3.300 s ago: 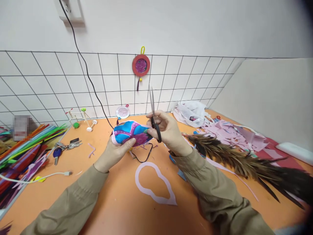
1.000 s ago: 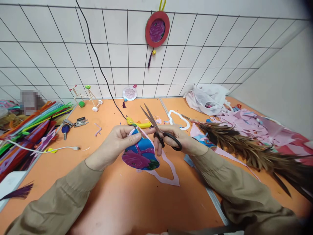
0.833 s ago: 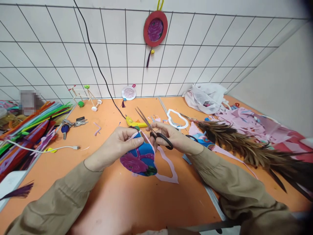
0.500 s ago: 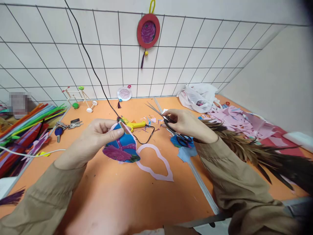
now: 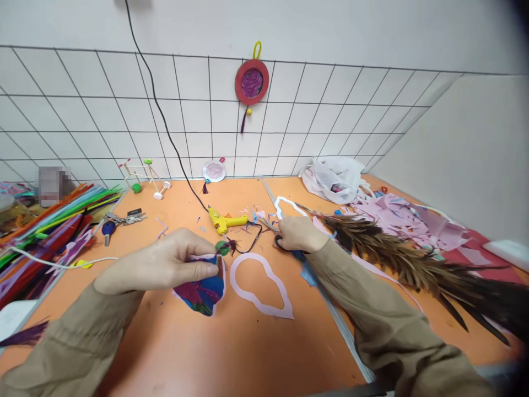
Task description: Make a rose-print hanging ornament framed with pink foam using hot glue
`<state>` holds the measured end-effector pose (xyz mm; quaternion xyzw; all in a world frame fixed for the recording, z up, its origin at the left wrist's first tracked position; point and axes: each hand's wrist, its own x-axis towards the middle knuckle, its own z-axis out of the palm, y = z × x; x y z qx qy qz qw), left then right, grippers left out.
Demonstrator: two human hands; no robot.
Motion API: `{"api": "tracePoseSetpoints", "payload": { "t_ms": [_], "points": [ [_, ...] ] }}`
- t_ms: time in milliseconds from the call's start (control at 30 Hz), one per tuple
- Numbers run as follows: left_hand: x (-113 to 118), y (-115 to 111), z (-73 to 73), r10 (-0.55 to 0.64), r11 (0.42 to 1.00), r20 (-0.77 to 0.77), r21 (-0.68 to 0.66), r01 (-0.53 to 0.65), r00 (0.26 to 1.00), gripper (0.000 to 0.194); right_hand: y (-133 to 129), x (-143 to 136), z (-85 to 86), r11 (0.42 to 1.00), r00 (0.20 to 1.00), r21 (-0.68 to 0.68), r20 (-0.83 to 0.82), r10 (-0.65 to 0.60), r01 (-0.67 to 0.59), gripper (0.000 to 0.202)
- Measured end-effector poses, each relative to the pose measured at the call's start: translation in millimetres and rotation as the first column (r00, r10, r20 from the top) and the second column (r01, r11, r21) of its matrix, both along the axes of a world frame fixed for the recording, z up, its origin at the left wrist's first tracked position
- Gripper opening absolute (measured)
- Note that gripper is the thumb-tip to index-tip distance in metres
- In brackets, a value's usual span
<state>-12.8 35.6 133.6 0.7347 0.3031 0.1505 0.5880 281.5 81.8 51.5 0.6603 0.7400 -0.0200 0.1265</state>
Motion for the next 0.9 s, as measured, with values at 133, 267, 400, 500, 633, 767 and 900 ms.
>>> {"api": "tracePoseSetpoints", "payload": {
  "t_ms": [133, 267, 400, 500, 633, 767, 900],
  "points": [
    [7, 0, -3.1, -0.054, 0.997, -0.005, 0.048, 0.054, 0.999, 0.023, -1, -1, -5.9, 1.0, 1.0, -0.024, 0.014, 0.017, -0.016, 0.04],
    [8, 1, -6.2, -0.099, 0.986, -0.054, 0.131, 0.106, 0.994, 0.028, 0, 0, -10.1, 0.999, 1.0, -0.04, -0.015, 0.026, -0.027, 0.045],
    [9, -1, -5.0, -0.111, 0.949, -0.129, 0.28, 0.143, 0.986, 0.028, 0, -3, -8.2, 0.997, 0.999, -0.074, -0.034, 0.025, -0.027, 0.038],
    [12, -4, -3.8, -0.099, 0.913, -0.135, 0.381, 0.144, 0.986, 0.027, -1, -5, -5.5, 0.997, 0.999, -0.068, -0.027, 0.023, -0.025, 0.035],
    [18, -4, -6.5, -0.019, 0.829, -0.218, 0.543, 0.137, 0.976, 0.028, 3, -2, -5.8, 0.995, 0.998, -0.1, -0.059, 0.015, -0.021, 0.035],
    [22, -3, -11.9, 0.112, 0.72, -0.309, 0.68, 0.137, 0.945, 0.028, 10, 11, -7.5, 0.984, 0.99, -0.179, -0.139, -0.008, -0.017, 0.034],
    [22, -3, -18.3, 0.214, 0.552, -0.364, 0.811, 0.195, 0.906, 0.026, 11, 20, -1.4, 0.981, 0.976, -0.189, -0.218, -0.01, -0.033, 0.035]
  ]
}}
